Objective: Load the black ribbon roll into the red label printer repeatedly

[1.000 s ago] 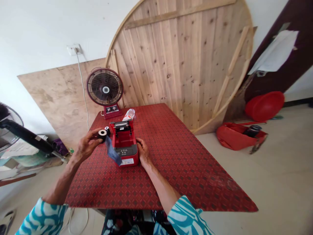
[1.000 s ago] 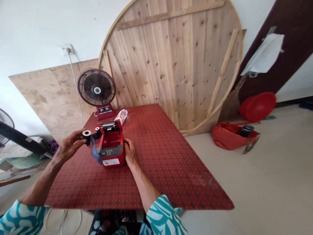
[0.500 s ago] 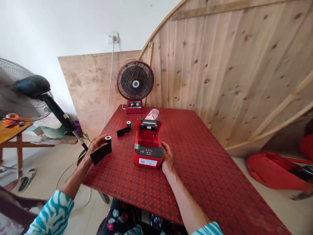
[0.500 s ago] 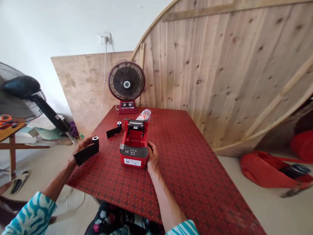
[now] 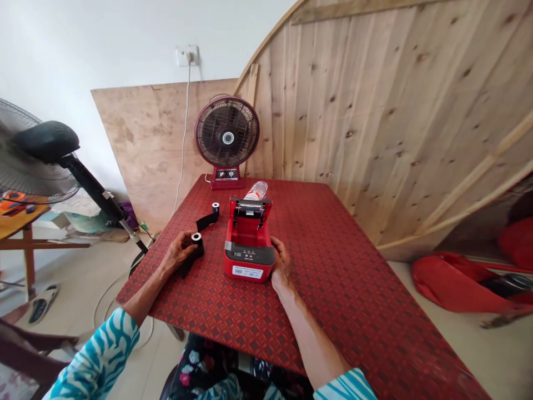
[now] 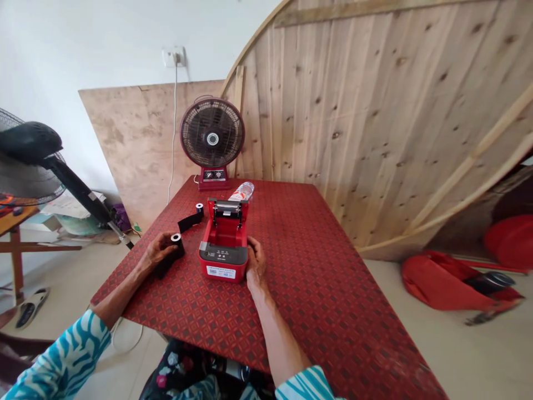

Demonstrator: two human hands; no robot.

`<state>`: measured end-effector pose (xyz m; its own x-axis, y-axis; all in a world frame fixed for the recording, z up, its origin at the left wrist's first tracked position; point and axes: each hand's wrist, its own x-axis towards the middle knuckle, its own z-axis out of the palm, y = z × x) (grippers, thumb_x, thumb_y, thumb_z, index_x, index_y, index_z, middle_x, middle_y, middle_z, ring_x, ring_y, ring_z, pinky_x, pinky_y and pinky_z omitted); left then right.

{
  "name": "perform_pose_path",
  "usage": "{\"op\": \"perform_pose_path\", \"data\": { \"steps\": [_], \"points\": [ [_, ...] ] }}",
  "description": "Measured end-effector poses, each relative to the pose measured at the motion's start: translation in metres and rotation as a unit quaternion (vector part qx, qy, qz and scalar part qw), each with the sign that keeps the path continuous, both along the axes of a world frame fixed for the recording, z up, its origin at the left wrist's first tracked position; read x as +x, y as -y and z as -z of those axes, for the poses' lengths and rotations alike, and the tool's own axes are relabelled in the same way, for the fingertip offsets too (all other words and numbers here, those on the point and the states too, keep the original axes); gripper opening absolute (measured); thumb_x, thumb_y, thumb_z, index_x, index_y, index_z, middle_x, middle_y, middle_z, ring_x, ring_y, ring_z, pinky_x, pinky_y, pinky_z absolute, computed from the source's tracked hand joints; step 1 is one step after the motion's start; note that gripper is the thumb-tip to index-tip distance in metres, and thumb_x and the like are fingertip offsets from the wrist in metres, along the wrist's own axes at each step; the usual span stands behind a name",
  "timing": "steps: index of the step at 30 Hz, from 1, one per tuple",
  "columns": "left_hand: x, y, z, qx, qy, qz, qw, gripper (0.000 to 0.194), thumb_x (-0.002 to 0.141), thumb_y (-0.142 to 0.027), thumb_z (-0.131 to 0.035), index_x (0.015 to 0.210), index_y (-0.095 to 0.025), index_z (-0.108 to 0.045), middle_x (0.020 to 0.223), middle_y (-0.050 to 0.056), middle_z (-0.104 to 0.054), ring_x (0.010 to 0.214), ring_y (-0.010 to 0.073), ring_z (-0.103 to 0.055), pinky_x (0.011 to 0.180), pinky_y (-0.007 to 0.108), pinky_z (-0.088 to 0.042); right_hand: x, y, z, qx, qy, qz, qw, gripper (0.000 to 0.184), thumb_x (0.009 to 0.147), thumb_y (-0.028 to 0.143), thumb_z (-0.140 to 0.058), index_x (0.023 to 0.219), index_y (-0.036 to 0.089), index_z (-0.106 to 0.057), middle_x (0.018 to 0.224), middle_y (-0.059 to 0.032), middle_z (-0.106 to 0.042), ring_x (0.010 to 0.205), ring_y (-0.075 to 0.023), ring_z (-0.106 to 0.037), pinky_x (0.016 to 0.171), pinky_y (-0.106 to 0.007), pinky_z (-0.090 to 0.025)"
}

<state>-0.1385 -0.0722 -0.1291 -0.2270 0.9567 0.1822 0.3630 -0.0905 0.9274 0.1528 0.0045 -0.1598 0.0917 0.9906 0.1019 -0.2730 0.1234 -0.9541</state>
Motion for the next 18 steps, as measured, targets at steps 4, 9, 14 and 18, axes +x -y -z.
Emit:
{"op": "perform_pose_path", "data": {
  "steps": [4, 9, 14, 18],
  "points": [
    [0.001, 0.004, 0.000, 0.005, -0.036, 0.010, 0.999, 0.046, 0.074, -0.037, -0.064, 0.115, -0.018, -0.054, 0.113, 0.009, -0.068, 0.104, 0.0238, -0.065, 0.096, 0.044, -0.049, -0.001, 0.000, -0.002, 0.004, -0.007, -0.012, 1.000, 0.040, 0.073, 0.042, -0.060, 0.105, 0.020, -0.065, 0.108, -0.0067, -0.070, 0.103, -0.0240, -0.062, 0.091, -0.041, -0.046],
    [-0.006, 0.008, -0.008, 0.039, -0.038, -0.016, 0.998, 0.059, 0.078, -0.042, -0.063, 0.129, -0.017, -0.048, 0.123, 0.014, -0.063, 0.111, 0.0256, -0.063, 0.097, 0.044, -0.049, -0.004, 0.001, -0.004, -0.001, -0.013, -0.006, 1.000, 0.039, 0.073, 0.043, -0.060, 0.104, 0.019, -0.065, 0.108, -0.0073, -0.070, 0.102, -0.0239, -0.062, 0.091, -0.041, -0.046],
    [0.019, 0.018, -0.046, 0.139, -0.130, -0.063, 0.980, 0.039, 0.090, -0.040, -0.052, 0.122, -0.018, -0.056, 0.118, 0.012, -0.066, 0.113, 0.0233, -0.061, 0.101, 0.041, -0.046, -0.005, 0.000, -0.004, 0.002, -0.020, -0.007, 1.000, 0.038, 0.073, 0.042, -0.060, 0.104, 0.019, -0.065, 0.107, -0.0067, -0.070, 0.100, -0.0235, -0.062, 0.090, -0.040, -0.047],
    [0.065, 0.027, -0.076, 0.180, -0.282, 0.085, 0.939, 0.027, 0.092, -0.031, -0.050, 0.113, -0.021, -0.065, 0.116, 0.010, -0.067, 0.111, 0.0214, -0.061, 0.098, 0.037, -0.047, -0.005, 0.000, -0.002, 0.012, -0.007, -0.001, 1.000, 0.038, 0.074, 0.042, -0.058, 0.104, 0.020, -0.066, 0.106, -0.0061, -0.070, 0.100, -0.0231, -0.062, 0.089, -0.040, -0.048]
  ]
}}
